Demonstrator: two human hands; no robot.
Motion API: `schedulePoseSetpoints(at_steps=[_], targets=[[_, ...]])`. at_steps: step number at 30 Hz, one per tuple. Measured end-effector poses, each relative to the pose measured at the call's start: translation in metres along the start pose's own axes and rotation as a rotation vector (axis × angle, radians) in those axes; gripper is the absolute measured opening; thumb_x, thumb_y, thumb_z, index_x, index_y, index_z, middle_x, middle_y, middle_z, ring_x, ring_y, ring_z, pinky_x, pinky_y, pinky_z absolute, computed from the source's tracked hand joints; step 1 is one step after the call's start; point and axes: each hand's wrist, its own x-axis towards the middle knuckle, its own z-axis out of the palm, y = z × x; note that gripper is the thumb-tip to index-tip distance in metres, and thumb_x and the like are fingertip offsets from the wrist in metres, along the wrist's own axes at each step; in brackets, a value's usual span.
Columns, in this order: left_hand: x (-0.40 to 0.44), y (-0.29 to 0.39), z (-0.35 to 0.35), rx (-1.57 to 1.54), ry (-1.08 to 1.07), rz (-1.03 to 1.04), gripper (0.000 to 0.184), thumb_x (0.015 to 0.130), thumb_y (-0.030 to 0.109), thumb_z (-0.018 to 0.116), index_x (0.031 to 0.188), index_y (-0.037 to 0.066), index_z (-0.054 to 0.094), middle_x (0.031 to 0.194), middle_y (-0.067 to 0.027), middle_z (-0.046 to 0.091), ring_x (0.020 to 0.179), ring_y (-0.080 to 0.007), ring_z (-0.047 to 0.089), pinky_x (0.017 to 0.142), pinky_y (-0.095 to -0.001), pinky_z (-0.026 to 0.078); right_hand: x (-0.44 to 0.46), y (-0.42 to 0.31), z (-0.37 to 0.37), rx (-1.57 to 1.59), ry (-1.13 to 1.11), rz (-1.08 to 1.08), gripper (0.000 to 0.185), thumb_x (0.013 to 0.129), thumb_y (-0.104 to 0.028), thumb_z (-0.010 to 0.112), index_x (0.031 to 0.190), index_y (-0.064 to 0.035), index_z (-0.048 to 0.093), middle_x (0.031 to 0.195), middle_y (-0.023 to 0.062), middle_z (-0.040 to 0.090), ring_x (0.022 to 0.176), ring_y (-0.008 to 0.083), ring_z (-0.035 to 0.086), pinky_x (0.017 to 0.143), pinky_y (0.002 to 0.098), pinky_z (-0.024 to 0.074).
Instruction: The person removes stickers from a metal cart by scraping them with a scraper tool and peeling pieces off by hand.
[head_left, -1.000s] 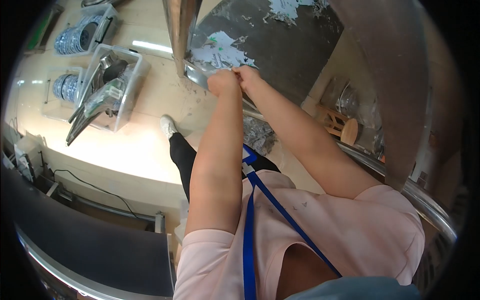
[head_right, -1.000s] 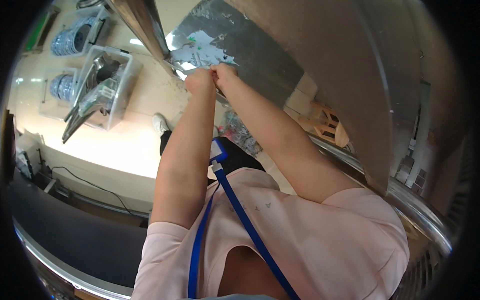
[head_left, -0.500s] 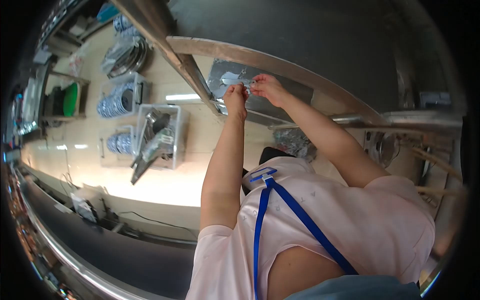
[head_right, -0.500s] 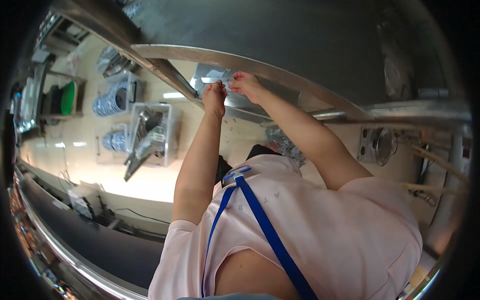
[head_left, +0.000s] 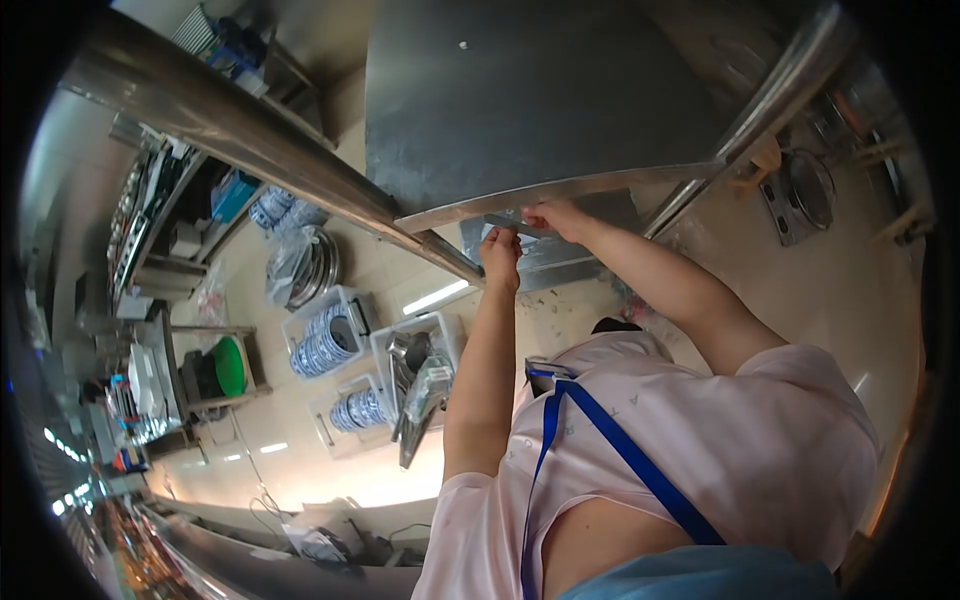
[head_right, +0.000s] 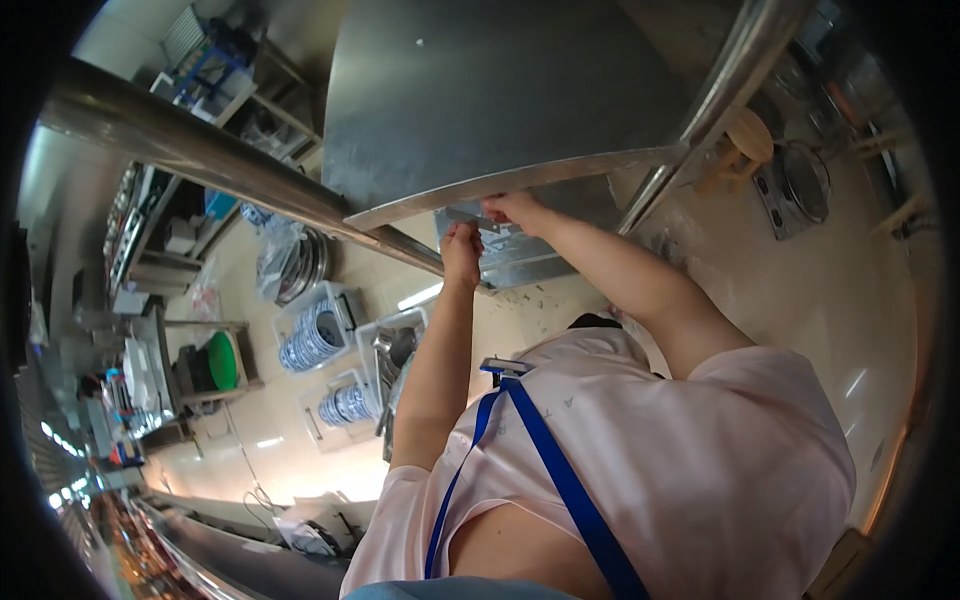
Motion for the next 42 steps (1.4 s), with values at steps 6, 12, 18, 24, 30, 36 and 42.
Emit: schedulePoseSetpoints(at_steps=[6,12,18,24,30,36,42], targets=[[0.0,-0.011,-0.014,-0.024,0.038,-0.058,0.008,0.072,0.008,0.049,0.063,0.007,0.048,0.053,0.0002,0.043,0.042,-0.0075,0.036,0.038,-0.0202,0.028,0.015,-0.023,-0.019,0.02,0.361,0.084,0.016,0.078,-0.018,0.053,0.084,-0.0031,0.055,0.076,0.0046,0.056,0.07,0.013,0.053,0.062,0.0251,0.0437],[0.003,-0.001,-0.023,0.094,0.063,-0.084,0.009,0.072,0.009,0.048,0.063,0.007,0.049,0.052,0.0005,0.042,0.043,-0.0075,0.037,0.038,-0.0197,0.028,0.043,-0.043,-0.032,-0.141,0.361,-0.101,0.018,0.078,-0.02,0.053,0.084,-0.0032,0.055,0.077,0.0051,0.057,0.071,0.0144,0.054,0.062,0.0264,0.0438],[0.001,0.019,-0.027,0.29,0.108,0.001,0.013,0.075,0.012,0.047,0.067,0.003,0.052,0.055,-0.0021,0.046,0.043,-0.0095,0.039,0.04,-0.0221,0.03,0.077,-0.043,-0.034,-0.643,0.347,-0.372,0.02,0.078,-0.022,0.053,0.085,-0.0033,0.055,0.077,0.0057,0.057,0.071,0.0158,0.054,0.063,0.0278,0.0439],[0.008,0.012,-0.016,0.174,0.153,-0.035,0.01,0.073,0.009,0.049,0.065,0.003,0.05,0.057,-0.0027,0.047,0.044,-0.0089,0.04,0.04,-0.0209,0.031,0.107,-0.041,-0.038,-1.008,0.289,-0.534,0.022,0.078,-0.024,0.054,0.086,-0.0034,0.055,0.078,0.0062,0.058,0.072,0.0172,0.054,0.064,0.0292,0.044],[0.007,-0.009,-0.006,0.032,0.299,-0.059,0.008,0.074,0.008,0.051,0.067,0.004,0.051,0.058,-0.0016,0.048,0.044,-0.0078,0.039,0.041,-0.019,0.031,0.121,-0.014,-0.042,-1.277,0.254,-0.782,0.024,0.078,-0.026,0.054,0.086,-0.0035,0.055,0.079,0.0067,0.058,0.073,0.0186,0.055,0.065,0.0305,0.0441],[-0.013,-0.025,-0.008,-0.023,0.345,-0.024,0.01,0.075,0.01,0.053,0.068,0.004,0.049,0.058,-0.003,0.05,0.046,-0.0085,0.041,0.041,-0.0197,0.032,0.08,0.049,-0.055,-1.314,0.267,-0.906,0.027,0.078,-0.028,0.054,0.087,-0.0036,0.054,0.08,0.0073,0.058,0.074,0.02,0.055,0.066,0.0319,0.0442],[-0.047,-0.031,-0.022,-0.185,0.406,0.091,0.008,0.075,0.008,0.053,0.068,0.007,0.048,0.058,-0.0007,0.047,0.044,-0.007,0.037,0.039,-0.0188,0.029,-0.025,0.065,-0.053,-0.894,0.196,-0.052,0.029,0.073,-0.022,0.058,0.094,-0.0021,0.054,0.088,0.0116,0.059,0.083,0.0266,0.056,0.073,0.0332,0.0431]])
